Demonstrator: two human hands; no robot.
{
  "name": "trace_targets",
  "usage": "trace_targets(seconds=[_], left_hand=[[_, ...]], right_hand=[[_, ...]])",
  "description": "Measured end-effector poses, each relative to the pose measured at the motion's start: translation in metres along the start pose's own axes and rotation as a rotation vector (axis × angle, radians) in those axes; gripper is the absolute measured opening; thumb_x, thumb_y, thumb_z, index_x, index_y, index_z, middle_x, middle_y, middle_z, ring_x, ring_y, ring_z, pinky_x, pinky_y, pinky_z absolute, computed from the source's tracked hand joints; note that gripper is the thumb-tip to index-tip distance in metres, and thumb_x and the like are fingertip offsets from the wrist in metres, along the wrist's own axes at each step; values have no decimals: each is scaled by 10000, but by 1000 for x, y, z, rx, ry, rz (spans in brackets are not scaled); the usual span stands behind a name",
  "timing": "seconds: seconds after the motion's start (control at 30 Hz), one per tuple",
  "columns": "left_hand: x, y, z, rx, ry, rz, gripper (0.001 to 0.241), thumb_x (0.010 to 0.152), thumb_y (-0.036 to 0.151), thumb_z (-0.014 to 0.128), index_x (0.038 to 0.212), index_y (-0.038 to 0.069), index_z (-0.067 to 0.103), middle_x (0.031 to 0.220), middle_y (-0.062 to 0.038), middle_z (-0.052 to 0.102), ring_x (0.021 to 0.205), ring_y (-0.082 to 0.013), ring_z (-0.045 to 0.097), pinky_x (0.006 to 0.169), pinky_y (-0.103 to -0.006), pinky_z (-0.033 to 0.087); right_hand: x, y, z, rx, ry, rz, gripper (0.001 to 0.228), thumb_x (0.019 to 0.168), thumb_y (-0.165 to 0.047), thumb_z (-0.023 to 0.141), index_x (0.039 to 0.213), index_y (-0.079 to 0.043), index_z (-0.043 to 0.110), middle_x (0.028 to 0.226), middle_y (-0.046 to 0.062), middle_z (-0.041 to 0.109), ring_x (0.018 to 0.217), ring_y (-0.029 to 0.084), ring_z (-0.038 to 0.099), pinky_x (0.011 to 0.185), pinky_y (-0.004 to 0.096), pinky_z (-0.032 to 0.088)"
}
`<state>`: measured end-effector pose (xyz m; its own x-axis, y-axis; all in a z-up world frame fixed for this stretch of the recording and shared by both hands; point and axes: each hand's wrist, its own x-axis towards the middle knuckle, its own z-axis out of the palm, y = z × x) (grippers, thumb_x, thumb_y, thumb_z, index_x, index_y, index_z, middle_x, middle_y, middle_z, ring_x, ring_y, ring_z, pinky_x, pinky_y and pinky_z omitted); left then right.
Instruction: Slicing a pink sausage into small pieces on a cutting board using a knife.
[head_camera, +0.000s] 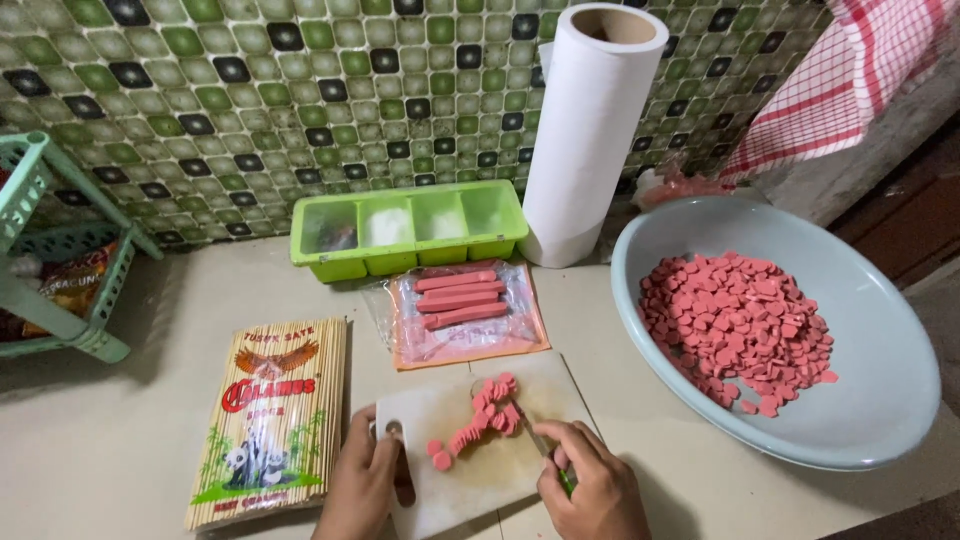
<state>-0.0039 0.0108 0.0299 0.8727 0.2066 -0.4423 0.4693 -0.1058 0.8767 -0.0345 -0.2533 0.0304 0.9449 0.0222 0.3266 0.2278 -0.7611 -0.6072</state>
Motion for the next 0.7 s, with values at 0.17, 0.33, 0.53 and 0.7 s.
trace_targets(seconds=[0.17,0.33,0.53,0.7], left_hand=[[-13,-4,3,-163,12,-59,355,1021,110,483,1367,102,563,668,-165,562,513,-275,528,439,-416,474],[-33,8,12,-368,69,-74,318,1032,100,417,1299,77,587,655,-185,491,503,-300,450,442,-423,386],[-47,34,31,-325,96,-67,352,959,80,395,1212,71,640,574,-146,412,475,-235,324,441,-347,265],[-63,58,61,-399,193,-69,343,955,37,436,1201,51,674,834,-203,660,540,-345,553,486,-387,400]], right_hand=[[-5,5,0,-26,-46,82,451,731,-88,658,1138,-274,719,764,-77,603,663,147,624,581,336,538],[-1,0,-9,-25,4,58,421,760,-74,661,1142,-239,724,754,-52,597,629,170,609,538,342,518],[1,3,-27,-59,51,91,448,730,-70,657,1127,-261,736,757,-76,616,666,144,614,552,344,525],[1,8,-50,-91,178,26,440,706,-61,635,1091,-252,728,716,-72,575,591,154,597,564,325,534]])
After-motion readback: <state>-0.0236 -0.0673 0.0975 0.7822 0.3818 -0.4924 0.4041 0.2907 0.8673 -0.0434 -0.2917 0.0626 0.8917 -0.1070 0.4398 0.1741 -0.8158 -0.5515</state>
